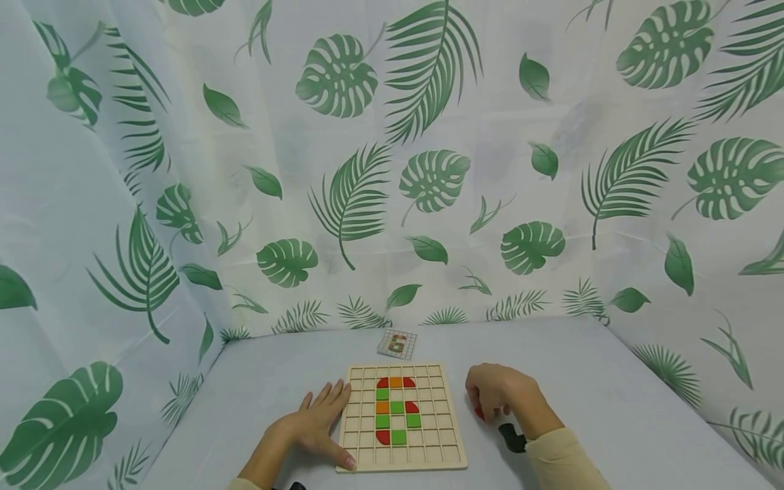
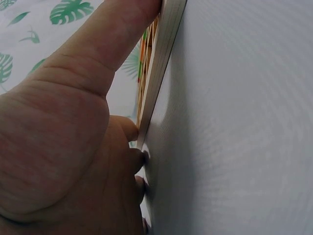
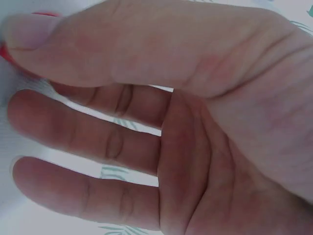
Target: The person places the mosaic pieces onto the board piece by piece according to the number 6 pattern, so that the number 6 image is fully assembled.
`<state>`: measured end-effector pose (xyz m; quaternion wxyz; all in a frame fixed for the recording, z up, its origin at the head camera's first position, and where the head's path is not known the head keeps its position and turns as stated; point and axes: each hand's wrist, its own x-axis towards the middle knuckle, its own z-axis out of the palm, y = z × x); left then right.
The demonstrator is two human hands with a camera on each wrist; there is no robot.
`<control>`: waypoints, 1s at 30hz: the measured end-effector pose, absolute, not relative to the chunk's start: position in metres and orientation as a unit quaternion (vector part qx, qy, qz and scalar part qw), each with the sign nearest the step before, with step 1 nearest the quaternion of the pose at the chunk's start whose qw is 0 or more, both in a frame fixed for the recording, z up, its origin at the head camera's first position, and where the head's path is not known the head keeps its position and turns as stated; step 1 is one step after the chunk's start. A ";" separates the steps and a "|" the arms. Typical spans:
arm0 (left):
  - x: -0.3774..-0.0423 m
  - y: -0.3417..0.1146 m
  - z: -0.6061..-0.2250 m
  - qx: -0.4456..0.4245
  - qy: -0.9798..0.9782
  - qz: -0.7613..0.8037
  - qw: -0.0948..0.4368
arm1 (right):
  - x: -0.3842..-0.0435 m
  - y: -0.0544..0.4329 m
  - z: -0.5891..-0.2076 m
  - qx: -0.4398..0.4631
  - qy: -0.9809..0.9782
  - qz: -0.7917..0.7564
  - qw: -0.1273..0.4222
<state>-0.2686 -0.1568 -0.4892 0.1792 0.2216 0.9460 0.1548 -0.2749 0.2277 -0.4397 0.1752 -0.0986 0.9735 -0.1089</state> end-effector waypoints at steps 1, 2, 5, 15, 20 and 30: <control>-0.268 -0.157 -0.489 0.222 0.946 0.156 0.179 | -0.274 0.227 -0.439 -0.100 0.974 -0.108 0.174; -0.268 -0.157 -0.488 0.223 0.945 0.158 0.179 | -0.274 0.227 -0.439 -0.101 0.974 -0.109 0.173; -0.267 -0.156 -0.487 0.224 0.945 0.158 0.179 | -0.275 0.227 -0.439 -0.109 0.974 -0.104 0.171; -0.265 -0.155 -0.485 0.225 0.947 0.146 0.177 | -0.280 0.227 -0.444 -0.138 0.972 -0.112 0.157; -0.264 -0.155 -0.485 0.224 0.947 0.149 0.176 | -0.283 0.224 -0.446 -0.173 0.964 -0.160 0.125; -0.265 -0.156 -0.485 0.223 0.946 0.155 0.179 | -0.292 0.217 -0.442 -0.272 0.922 -0.257 0.096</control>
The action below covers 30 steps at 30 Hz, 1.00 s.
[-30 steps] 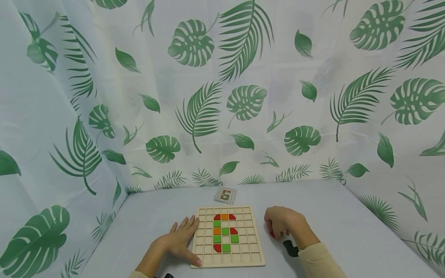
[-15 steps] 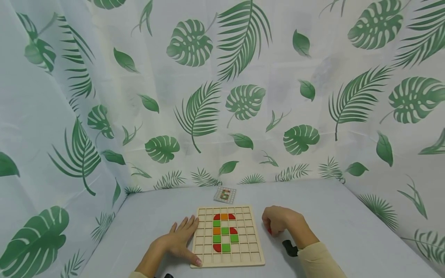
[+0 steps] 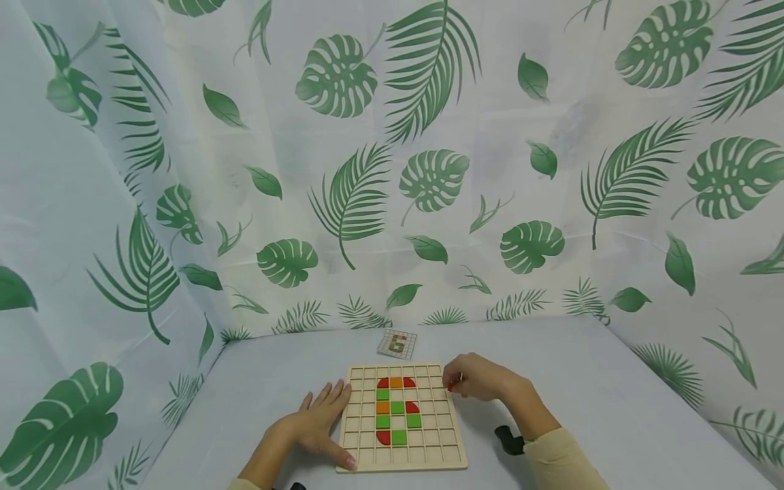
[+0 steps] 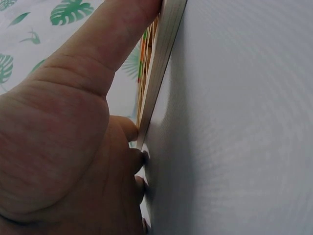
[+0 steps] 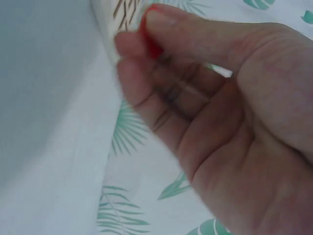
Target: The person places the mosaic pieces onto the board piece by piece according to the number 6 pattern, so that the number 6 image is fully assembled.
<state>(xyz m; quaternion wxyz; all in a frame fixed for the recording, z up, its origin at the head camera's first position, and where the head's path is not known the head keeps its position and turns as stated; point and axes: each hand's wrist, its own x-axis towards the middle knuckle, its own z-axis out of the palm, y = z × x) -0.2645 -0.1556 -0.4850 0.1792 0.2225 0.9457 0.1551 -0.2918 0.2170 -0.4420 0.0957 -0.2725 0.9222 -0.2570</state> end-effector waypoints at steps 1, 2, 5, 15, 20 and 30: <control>-0.265 -0.156 -0.485 0.223 0.946 0.155 0.179 | -0.293 0.216 -0.442 -0.279 0.916 -0.271 0.095; -0.265 -0.156 -0.486 0.223 0.946 0.154 0.179 | -0.294 0.215 -0.442 -0.287 0.911 -0.282 0.091; -0.266 -0.156 -0.487 0.225 0.946 0.152 0.179 | -0.296 0.212 -0.440 -0.307 0.897 -0.308 0.077; -0.265 -0.156 -0.486 0.228 0.945 0.152 0.177 | -0.293 0.199 -0.438 -0.348 0.867 -0.349 0.076; -0.265 -0.156 -0.485 0.228 0.945 0.155 0.177 | -0.291 0.193 -0.439 -0.342 0.863 -0.363 0.086; -0.263 -0.156 -0.484 0.230 0.942 0.167 0.178 | -0.287 0.184 -0.440 -0.344 0.854 -0.375 0.110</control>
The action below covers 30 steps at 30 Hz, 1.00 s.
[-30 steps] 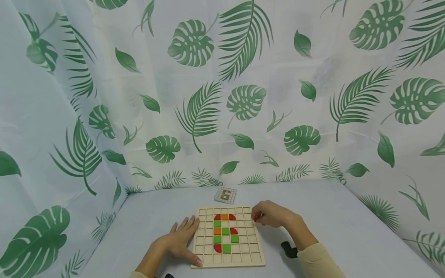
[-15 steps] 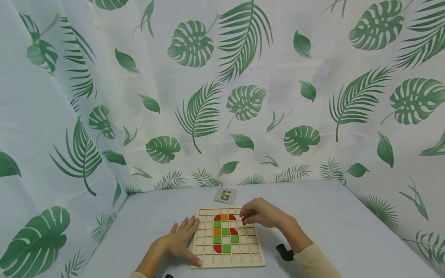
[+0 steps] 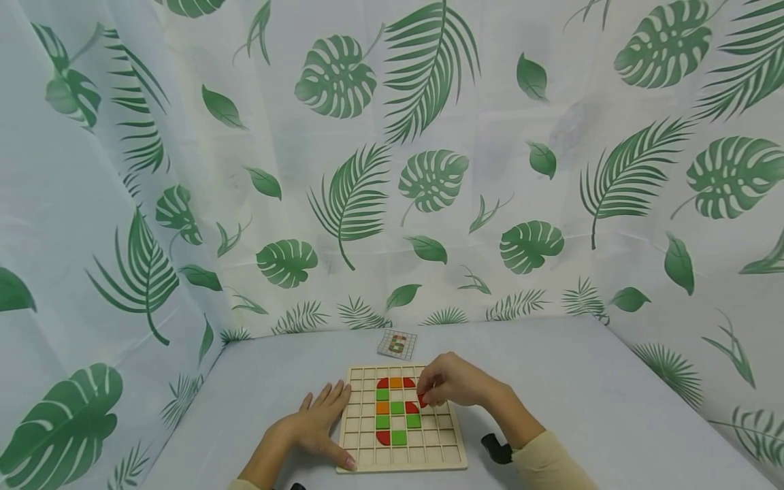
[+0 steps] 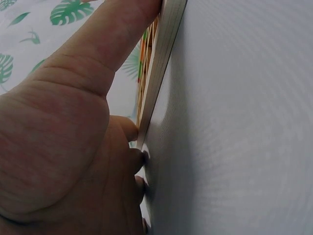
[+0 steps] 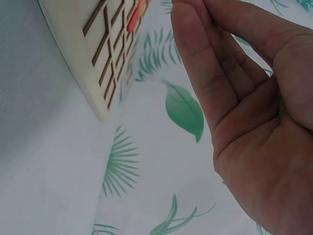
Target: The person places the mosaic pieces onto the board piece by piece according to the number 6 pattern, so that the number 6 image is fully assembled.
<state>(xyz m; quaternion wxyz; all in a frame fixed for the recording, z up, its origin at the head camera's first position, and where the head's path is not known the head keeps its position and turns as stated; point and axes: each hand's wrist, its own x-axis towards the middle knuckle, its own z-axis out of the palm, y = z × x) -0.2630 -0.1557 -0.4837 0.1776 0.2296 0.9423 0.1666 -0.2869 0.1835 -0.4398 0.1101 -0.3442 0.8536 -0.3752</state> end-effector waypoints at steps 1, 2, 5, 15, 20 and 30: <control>-0.263 -0.156 -0.484 0.229 0.942 0.168 0.178 | -0.287 0.183 -0.441 -0.344 0.853 -0.376 0.116; -0.263 -0.156 -0.484 0.229 0.942 0.169 0.179 | -0.287 0.182 -0.441 -0.342 0.853 -0.375 0.121; -0.264 -0.156 -0.484 0.227 0.942 0.170 0.181 | -0.286 0.179 -0.442 -0.335 0.857 -0.367 0.133; -0.266 -0.157 -0.486 0.230 0.942 0.166 0.181 | -0.279 0.172 -0.444 -0.320 0.845 -0.384 0.189; -0.265 -0.157 -0.485 0.231 0.941 0.169 0.180 | -0.278 0.169 -0.446 -0.329 0.840 -0.381 0.204; -0.266 -0.156 -0.487 0.230 0.942 0.164 0.181 | -0.277 0.165 -0.452 -0.324 0.847 -0.361 0.217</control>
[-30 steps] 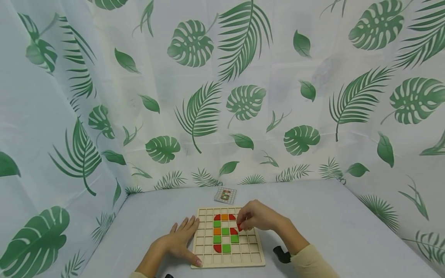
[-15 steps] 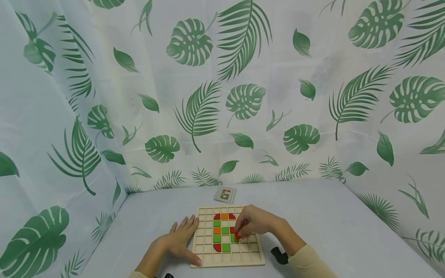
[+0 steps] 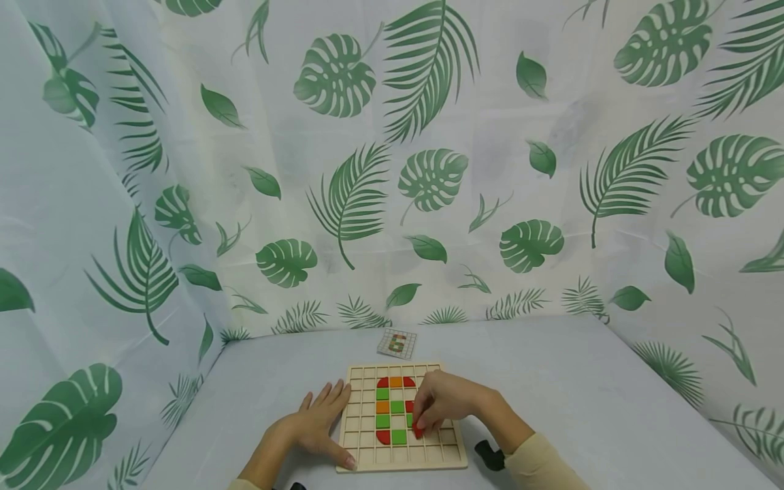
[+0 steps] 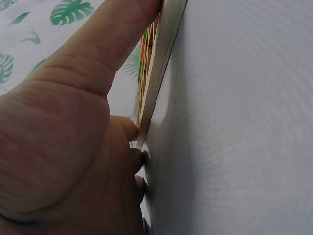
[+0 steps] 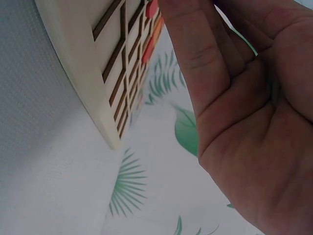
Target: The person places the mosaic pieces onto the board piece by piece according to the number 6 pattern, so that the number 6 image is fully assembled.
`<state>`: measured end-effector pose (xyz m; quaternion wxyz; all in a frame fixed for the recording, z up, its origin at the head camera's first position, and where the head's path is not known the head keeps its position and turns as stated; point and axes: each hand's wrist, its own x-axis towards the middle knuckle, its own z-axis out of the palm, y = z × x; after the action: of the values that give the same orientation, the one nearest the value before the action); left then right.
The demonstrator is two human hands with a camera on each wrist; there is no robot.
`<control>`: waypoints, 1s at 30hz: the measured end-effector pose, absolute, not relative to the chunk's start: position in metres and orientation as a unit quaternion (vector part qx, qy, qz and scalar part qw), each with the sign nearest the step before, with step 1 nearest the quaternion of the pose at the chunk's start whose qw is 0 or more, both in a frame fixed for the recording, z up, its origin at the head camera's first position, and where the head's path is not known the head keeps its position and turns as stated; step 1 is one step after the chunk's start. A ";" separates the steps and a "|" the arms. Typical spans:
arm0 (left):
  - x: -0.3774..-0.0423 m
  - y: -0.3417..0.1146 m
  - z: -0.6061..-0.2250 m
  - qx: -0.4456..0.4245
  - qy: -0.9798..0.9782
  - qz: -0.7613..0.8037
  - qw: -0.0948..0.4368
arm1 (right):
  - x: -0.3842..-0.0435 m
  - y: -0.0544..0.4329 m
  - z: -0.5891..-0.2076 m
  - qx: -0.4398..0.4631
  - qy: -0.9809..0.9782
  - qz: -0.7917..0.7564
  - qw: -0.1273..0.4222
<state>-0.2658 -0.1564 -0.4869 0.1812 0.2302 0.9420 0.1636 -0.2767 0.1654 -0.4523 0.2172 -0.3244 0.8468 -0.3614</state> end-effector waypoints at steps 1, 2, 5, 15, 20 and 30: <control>-0.266 -0.156 -0.487 0.229 0.942 0.163 0.182 | -0.276 0.165 -0.452 -0.323 0.847 -0.361 0.218; -0.266 -0.156 -0.487 0.228 0.943 0.163 0.182 | -0.276 0.164 -0.453 -0.322 0.847 -0.361 0.220; -0.267 -0.155 -0.488 0.224 0.944 0.162 0.182 | -0.275 0.163 -0.453 -0.314 0.845 -0.364 0.232; -0.267 -0.155 -0.489 0.224 0.944 0.162 0.180 | -0.274 0.161 -0.457 -0.305 0.850 -0.357 0.240; -0.266 -0.155 -0.488 0.225 0.943 0.166 0.180 | -0.274 0.160 -0.456 -0.320 0.859 -0.329 0.227; -0.266 -0.155 -0.488 0.227 0.943 0.167 0.178 | -0.274 0.156 -0.458 -0.337 0.866 -0.304 0.209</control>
<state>-0.2656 -0.1552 -0.4876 0.1784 0.2274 0.9427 0.1667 -0.2741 0.1563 -0.4579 0.2089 -0.3367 0.8662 -0.3044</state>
